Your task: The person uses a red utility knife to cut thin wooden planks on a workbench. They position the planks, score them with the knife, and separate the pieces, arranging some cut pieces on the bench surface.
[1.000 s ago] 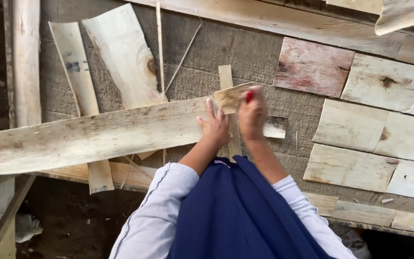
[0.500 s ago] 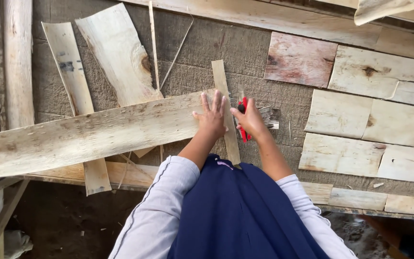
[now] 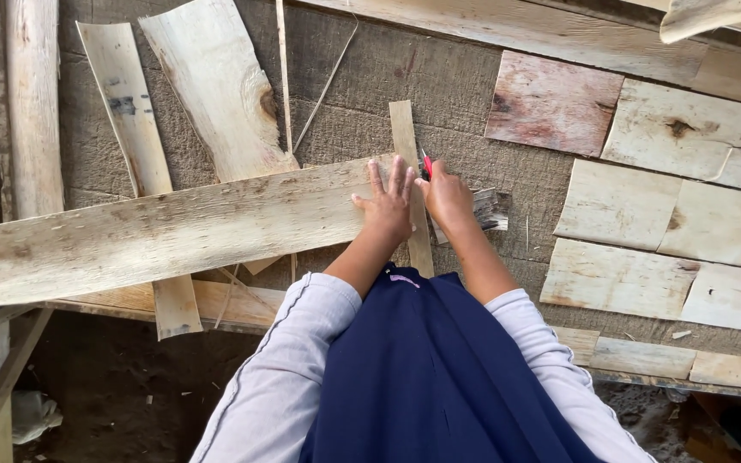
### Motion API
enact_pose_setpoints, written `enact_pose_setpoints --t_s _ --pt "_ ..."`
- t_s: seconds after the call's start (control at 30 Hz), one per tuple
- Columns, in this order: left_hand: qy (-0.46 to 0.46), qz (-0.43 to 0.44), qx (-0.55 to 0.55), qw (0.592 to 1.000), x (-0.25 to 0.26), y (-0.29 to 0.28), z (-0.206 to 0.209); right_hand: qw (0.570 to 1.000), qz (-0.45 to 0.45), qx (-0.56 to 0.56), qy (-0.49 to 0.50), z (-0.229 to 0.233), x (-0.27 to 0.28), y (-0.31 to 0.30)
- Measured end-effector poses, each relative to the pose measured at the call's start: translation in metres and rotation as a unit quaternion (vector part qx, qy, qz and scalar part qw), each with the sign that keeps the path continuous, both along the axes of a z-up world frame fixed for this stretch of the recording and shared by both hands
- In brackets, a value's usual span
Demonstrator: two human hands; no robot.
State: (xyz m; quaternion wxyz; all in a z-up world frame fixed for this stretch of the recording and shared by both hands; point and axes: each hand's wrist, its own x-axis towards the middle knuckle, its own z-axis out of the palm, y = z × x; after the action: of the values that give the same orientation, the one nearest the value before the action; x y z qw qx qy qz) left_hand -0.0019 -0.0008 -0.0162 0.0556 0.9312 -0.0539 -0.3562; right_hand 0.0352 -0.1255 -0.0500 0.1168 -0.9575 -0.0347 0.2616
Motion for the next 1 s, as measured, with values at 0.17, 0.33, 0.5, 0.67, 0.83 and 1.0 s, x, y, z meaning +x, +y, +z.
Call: enact_pose_setpoints --t_s 0.17,0.33,0.5,0.67,0.83,1.0 --pt "0.011 0.009 -0.002 1.0 0.003 -0.002 -0.002 0.999 0.018 -0.003 0.047 0.025 0.004 0.004" --pt "0.012 0.006 0.004 1.0 0.002 -0.002 0.004 0.994 0.035 -0.009 0.101 0.023 0.0 -0.001" --pt "0.004 0.007 0.001 1.0 0.001 -0.003 0.003 0.988 0.003 -0.008 0.156 0.029 -0.024 -0.007" --pt "-0.006 0.007 -0.006 1.0 0.001 -0.002 0.01 0.983 0.022 -0.041 0.177 0.001 -0.079 -0.03" --pt "-0.013 0.007 -0.012 1.0 0.002 -0.003 0.01 0.976 0.025 -0.055 0.209 0.037 -0.094 -0.038" --pt "0.002 0.003 0.005 1.0 0.005 -0.002 0.01 0.991 -0.031 0.008 0.13 0.053 -0.028 -0.015"
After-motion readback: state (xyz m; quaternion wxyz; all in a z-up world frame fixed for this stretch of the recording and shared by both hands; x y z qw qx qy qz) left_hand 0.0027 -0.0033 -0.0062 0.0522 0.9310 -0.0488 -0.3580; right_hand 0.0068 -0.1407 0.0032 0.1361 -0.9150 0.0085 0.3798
